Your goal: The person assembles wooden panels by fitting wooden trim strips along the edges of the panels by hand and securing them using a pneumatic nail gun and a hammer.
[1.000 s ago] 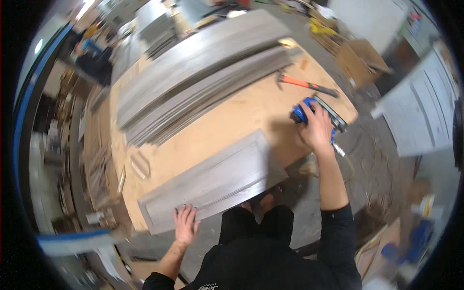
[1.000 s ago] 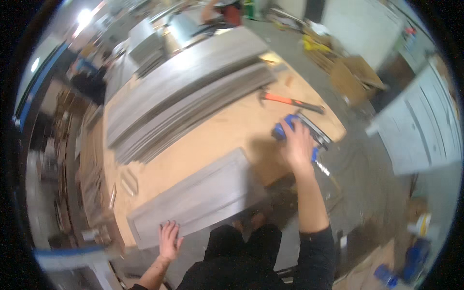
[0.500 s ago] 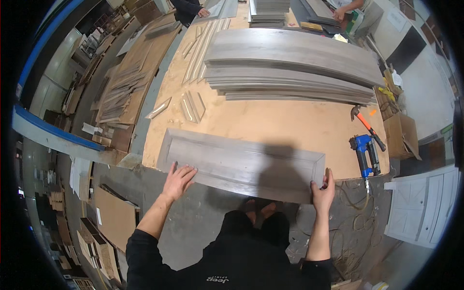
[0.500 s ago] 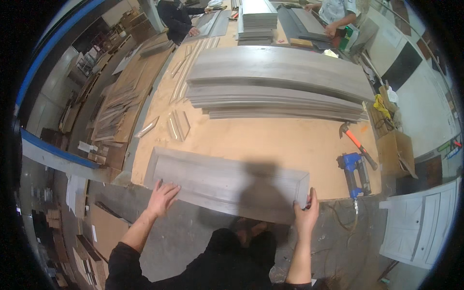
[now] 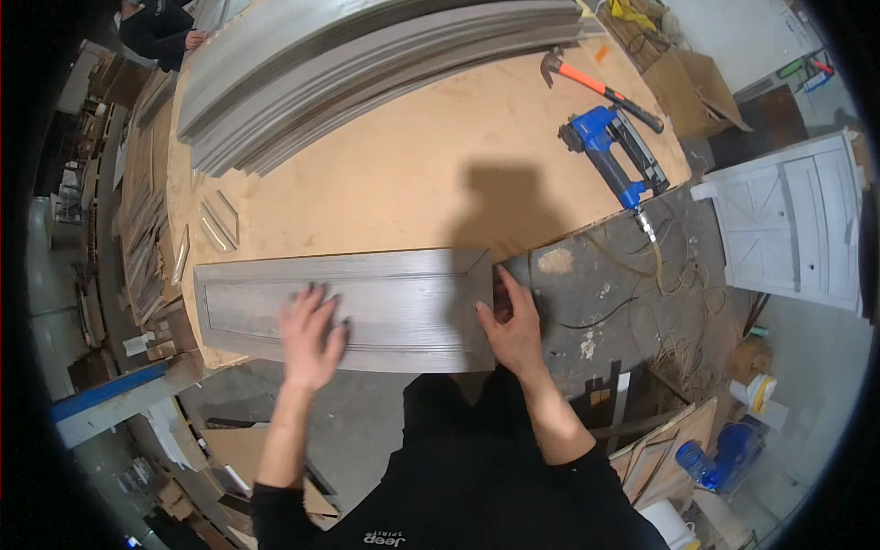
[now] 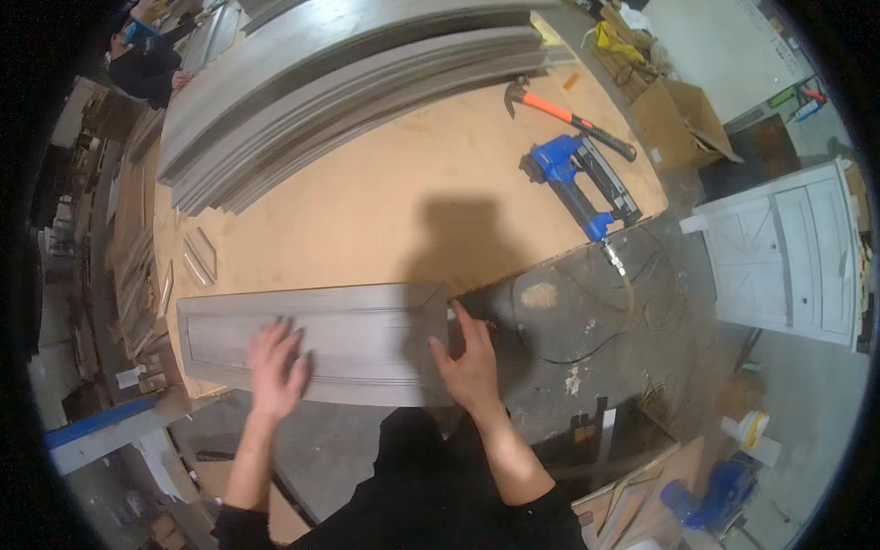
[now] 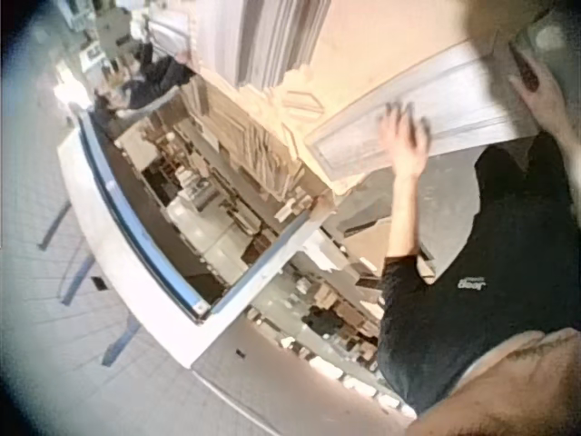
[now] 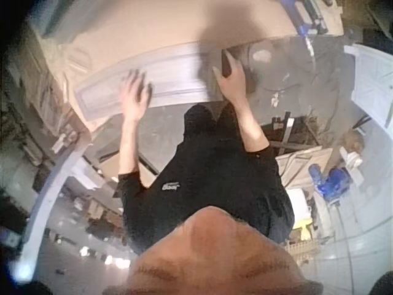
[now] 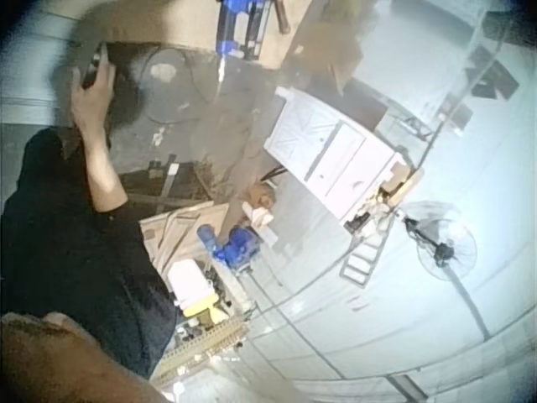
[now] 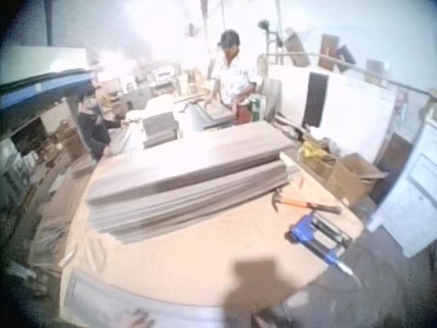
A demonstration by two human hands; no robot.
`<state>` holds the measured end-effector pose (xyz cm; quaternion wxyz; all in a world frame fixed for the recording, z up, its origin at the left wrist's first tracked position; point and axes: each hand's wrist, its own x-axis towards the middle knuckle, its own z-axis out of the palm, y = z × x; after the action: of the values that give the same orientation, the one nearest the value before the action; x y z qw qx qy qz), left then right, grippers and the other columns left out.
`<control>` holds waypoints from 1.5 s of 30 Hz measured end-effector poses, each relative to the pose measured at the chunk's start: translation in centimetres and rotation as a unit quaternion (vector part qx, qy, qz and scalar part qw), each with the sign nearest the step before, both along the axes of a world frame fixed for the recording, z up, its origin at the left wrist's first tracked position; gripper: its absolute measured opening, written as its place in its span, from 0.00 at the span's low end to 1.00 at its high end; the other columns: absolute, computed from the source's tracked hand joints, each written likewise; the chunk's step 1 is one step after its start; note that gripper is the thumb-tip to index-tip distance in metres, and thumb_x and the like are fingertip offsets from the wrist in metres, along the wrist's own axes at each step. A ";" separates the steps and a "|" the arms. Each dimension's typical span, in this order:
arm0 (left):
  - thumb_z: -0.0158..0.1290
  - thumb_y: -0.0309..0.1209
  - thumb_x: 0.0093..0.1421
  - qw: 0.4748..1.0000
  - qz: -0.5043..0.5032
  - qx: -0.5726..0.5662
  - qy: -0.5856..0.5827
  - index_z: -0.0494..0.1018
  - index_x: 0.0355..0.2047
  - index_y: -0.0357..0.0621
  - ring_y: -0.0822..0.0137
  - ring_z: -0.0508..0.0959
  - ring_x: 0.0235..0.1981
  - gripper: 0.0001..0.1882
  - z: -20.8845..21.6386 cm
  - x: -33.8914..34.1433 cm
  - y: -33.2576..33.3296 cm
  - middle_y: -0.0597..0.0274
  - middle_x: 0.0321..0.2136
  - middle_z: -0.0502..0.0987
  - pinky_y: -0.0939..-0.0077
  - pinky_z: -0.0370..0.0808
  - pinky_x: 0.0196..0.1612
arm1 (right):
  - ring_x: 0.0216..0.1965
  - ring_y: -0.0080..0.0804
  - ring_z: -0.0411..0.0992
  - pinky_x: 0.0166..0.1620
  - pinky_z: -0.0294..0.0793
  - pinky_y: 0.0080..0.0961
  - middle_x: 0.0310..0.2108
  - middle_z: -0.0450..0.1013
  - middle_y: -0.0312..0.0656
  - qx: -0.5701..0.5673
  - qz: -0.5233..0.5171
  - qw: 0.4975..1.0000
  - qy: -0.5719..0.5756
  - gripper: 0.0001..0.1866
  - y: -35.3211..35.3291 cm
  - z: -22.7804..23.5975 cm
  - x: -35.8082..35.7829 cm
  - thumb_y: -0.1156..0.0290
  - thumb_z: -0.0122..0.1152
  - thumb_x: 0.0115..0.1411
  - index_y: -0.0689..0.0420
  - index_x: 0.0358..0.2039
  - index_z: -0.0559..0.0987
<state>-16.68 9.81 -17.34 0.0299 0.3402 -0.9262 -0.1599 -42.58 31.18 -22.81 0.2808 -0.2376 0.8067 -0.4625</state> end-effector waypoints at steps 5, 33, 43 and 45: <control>0.59 0.32 0.61 0.988 -0.019 0.032 0.150 0.77 0.52 0.47 0.51 0.71 0.60 0.18 -4.0 -16.2 4.7 0.54 0.51 0.75 0.39 0.50 0.71 | 0.53 0.48 0.73 0.56 0.71 0.36 0.52 0.72 0.52 -0.019 0.014 1.000 0.006 0.33 -0.6 -1.3 -0.5 0.68 0.68 0.60 0.57 0.65 0.71; 0.60 0.30 0.59 0.991 0.046 -0.001 0.123 0.79 0.37 0.52 0.61 0.72 0.46 0.06 -5.9 -20.5 6.2 0.66 0.36 0.74 0.49 0.55 0.66 | 0.48 0.50 0.77 0.50 0.77 0.36 0.50 0.75 0.57 -0.132 0.068 0.989 -0.018 0.30 -0.4 -2.0 -2.5 0.74 0.70 0.58 0.69 0.60 0.73; 0.65 0.53 0.54 0.997 0.010 0.005 0.082 0.70 0.47 0.44 0.53 0.68 0.55 0.31 -5.0 -21.0 7.1 0.56 0.46 0.70 0.32 0.44 0.68 | 0.49 0.51 0.77 0.54 0.75 0.36 0.52 0.75 0.59 -0.120 0.118 0.981 -0.092 0.20 0.2 -1.9 -5.0 0.70 0.53 0.69 0.68 0.58 0.75; 0.66 0.60 0.50 0.998 0.016 0.008 0.058 0.68 0.49 0.43 0.51 0.65 0.58 0.39 -5.0 -21.2 7.5 0.54 0.48 0.67 0.26 0.39 0.67 | 0.53 0.46 0.76 0.58 0.72 0.34 0.56 0.74 0.56 -0.136 0.135 0.969 -0.153 0.21 0.7 -2.3 -5.8 0.65 0.46 0.74 0.67 0.57 0.76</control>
<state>-37.89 17.27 -22.34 0.0831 0.3451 -0.9161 -0.1864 -48.37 31.86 -25.07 0.4262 -0.3065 0.6443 -0.5562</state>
